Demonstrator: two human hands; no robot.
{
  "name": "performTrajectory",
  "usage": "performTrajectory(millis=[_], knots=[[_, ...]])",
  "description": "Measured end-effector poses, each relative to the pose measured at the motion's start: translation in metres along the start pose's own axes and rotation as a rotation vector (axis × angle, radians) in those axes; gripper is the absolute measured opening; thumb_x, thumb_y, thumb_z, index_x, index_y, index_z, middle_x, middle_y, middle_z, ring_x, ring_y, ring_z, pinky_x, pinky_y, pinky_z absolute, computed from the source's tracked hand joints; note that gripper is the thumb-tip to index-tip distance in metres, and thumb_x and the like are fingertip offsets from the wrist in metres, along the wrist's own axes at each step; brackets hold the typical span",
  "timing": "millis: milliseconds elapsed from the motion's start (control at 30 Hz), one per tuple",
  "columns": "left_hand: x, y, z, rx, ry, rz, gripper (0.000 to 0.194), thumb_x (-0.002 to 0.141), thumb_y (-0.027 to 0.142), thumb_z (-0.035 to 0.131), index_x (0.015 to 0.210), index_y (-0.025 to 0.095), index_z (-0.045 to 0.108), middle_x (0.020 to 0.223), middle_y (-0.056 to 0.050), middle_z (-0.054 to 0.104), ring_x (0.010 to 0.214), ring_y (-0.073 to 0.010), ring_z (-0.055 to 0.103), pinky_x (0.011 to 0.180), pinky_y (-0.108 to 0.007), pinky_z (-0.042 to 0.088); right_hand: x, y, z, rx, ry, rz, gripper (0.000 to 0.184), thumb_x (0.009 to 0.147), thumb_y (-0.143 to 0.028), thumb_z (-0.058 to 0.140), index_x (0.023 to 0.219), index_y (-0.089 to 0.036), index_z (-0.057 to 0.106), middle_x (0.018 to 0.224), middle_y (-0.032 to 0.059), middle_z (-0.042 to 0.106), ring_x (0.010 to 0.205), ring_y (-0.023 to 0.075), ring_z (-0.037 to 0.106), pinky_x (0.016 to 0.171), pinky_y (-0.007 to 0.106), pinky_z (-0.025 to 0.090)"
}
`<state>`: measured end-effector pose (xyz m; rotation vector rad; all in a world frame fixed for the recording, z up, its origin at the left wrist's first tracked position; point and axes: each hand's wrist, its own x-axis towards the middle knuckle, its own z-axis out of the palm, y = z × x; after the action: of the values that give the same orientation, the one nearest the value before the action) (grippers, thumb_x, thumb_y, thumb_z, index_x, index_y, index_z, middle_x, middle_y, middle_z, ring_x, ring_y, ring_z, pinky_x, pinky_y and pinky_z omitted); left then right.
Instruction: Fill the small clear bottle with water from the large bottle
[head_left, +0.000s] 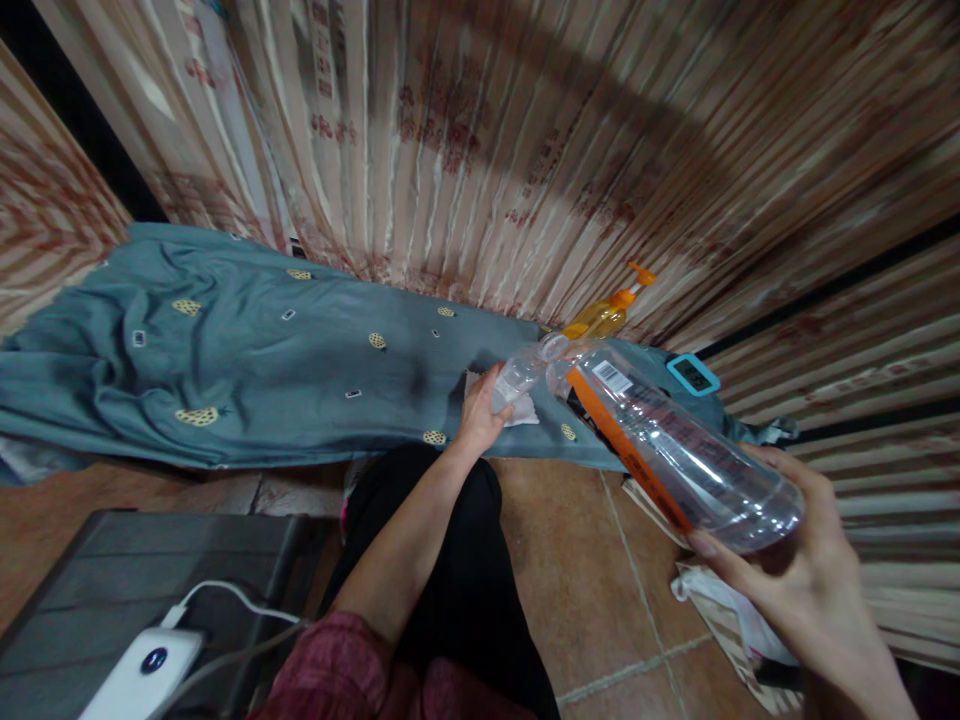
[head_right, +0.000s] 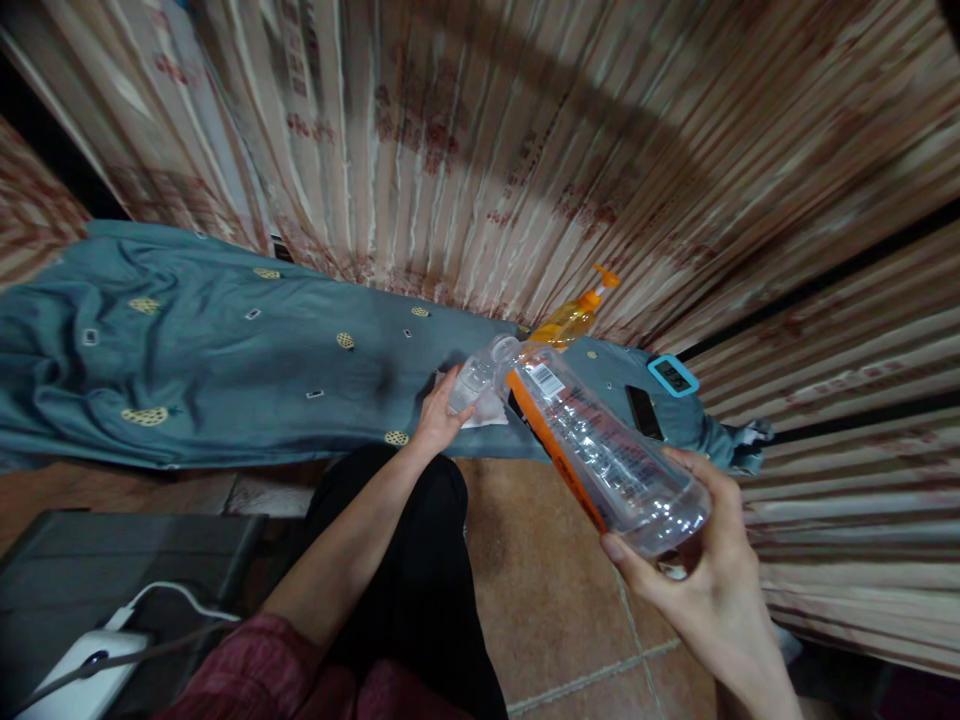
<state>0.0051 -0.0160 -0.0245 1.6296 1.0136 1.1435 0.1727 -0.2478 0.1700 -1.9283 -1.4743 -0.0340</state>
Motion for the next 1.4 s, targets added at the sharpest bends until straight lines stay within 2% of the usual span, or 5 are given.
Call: performTrajectory(millis=[333, 467, 833, 1167, 1400], knots=[[0.0001, -0.0027, 0.0020, 0.014, 0.009, 0.019, 0.081, 0.073, 0.006, 0.076, 0.147, 0.024, 0.052, 0.146, -0.008, 0.064, 0.138, -0.0297, 0.058, 0.123, -0.049, 0.042, 0.0000, -0.0007, -0.0012, -0.054, -0.004, -0.056, 0.078, 0.069, -0.062, 0.081, 0.133, -0.028, 0.053, 0.122, 0.0071, 0.064, 0.104, 0.0261, 0.068, 0.083, 0.034, 0.060], [0.0001, -0.0006, 0.0012, 0.031, -0.005, 0.007, 0.079, 0.073, 0.006, 0.076, 0.147, 0.020, 0.052, 0.146, -0.010, 0.063, 0.138, -0.0296, 0.057, 0.123, -0.047, 0.042, 0.0002, -0.0031, -0.0012, -0.045, -0.016, -0.029, 0.080, 0.069, -0.063, 0.081, 0.134, -0.027, 0.052, 0.121, 0.0076, 0.065, 0.103, 0.0270, 0.068, 0.084, 0.036, 0.060], [-0.0011, 0.0029, -0.0006, 0.024, -0.016, -0.006, 0.080, 0.073, 0.006, 0.075, 0.148, 0.023, 0.051, 0.147, -0.008, 0.063, 0.138, -0.0287, 0.057, 0.123, -0.047, 0.042, 0.0011, -0.0038, -0.0009, -0.064, -0.011, -0.045, 0.078, 0.068, -0.062, 0.081, 0.132, -0.028, 0.053, 0.121, 0.0067, 0.065, 0.104, 0.0273, 0.069, 0.086, 0.036, 0.060], [-0.0005, 0.0043, -0.0010, 0.005, -0.005, -0.025, 0.079, 0.072, 0.008, 0.077, 0.146, 0.023, 0.054, 0.146, -0.008, 0.063, 0.138, -0.0293, 0.056, 0.123, -0.044, 0.042, -0.0009, -0.0011, -0.0003, -0.030, -0.018, 0.011, 0.081, 0.067, -0.062, 0.083, 0.134, -0.028, 0.053, 0.122, 0.0074, 0.064, 0.103, 0.0271, 0.069, 0.082, 0.036, 0.061], [-0.0011, 0.0051, -0.0019, -0.003, -0.005, -0.008, 0.078, 0.073, 0.008, 0.076, 0.147, 0.023, 0.053, 0.148, -0.009, 0.062, 0.139, -0.0290, 0.056, 0.123, -0.046, 0.042, -0.0009, -0.0002, 0.0006, 0.019, -0.022, -0.002, 0.081, 0.066, -0.057, 0.086, 0.133, -0.027, 0.051, 0.121, 0.0072, 0.062, 0.099, 0.0247, 0.069, 0.077, 0.033, 0.061]])
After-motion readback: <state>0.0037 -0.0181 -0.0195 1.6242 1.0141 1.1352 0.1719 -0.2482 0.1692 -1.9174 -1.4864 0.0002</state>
